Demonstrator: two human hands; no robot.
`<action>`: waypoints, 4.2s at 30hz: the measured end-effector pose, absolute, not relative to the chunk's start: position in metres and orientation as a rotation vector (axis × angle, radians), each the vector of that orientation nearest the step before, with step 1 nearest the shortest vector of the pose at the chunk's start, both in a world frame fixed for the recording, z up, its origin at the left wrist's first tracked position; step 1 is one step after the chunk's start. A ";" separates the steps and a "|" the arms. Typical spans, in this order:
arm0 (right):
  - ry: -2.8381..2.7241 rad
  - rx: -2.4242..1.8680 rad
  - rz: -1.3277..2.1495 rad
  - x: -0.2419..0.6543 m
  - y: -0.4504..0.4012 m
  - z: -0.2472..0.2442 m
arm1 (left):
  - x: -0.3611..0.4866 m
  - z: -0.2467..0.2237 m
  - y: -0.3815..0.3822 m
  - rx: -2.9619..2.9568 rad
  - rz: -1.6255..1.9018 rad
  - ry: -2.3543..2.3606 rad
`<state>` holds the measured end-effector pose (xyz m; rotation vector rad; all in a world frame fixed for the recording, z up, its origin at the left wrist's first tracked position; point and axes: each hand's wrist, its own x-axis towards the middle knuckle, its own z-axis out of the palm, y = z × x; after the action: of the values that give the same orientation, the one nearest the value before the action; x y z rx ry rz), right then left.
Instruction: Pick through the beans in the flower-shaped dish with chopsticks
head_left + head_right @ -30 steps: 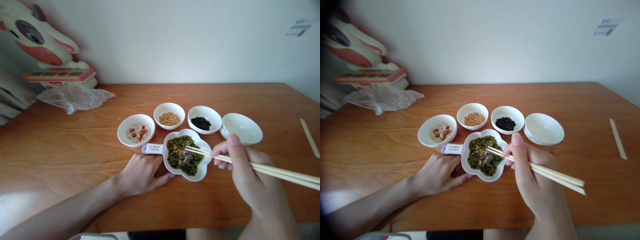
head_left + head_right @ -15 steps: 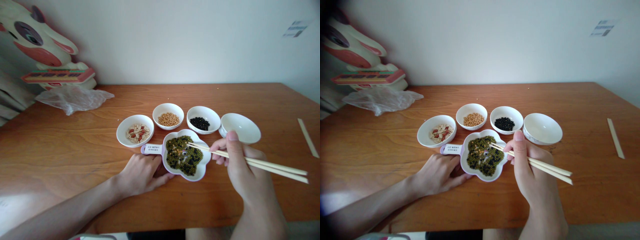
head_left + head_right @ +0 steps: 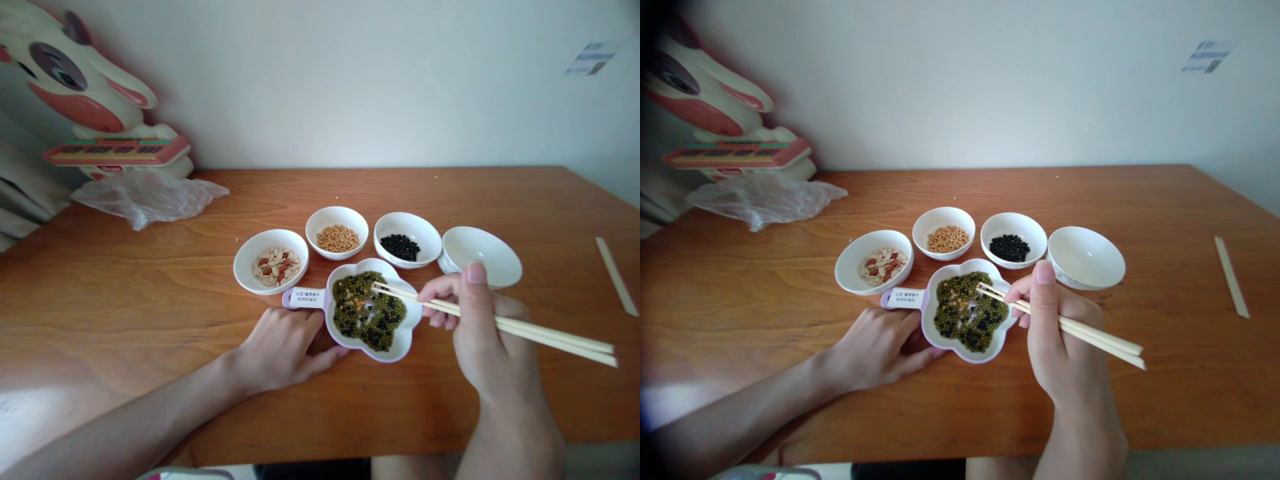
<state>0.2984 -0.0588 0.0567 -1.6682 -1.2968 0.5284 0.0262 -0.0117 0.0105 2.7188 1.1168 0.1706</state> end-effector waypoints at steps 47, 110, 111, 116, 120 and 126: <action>-1.161 -1.664 0.508 0.293 -0.054 0.056 | 0.026 0.013 -0.013 2.716 0.137 1.124; -1.158 -1.539 0.563 0.299 -0.049 0.041 | 0.027 0.014 -0.013 2.733 0.133 1.136; -1.159 -1.540 0.562 0.298 -0.049 0.041 | 0.027 0.014 -0.013 2.734 0.130 1.137; -1.150 -1.552 0.565 0.294 -0.050 0.044 | 0.027 0.013 -0.013 2.729 0.120 1.134; -1.117 -1.582 0.542 0.290 -0.052 0.049 | 0.026 0.013 -0.012 2.721 0.122 1.128; -1.125 -1.564 0.510 0.292 -0.050 0.047 | 0.027 0.014 -0.011 2.706 0.110 1.128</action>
<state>0.2921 -0.0499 0.0466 -1.5645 -1.1246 0.5101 0.0272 -0.0114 0.0144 2.7056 1.1280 0.1097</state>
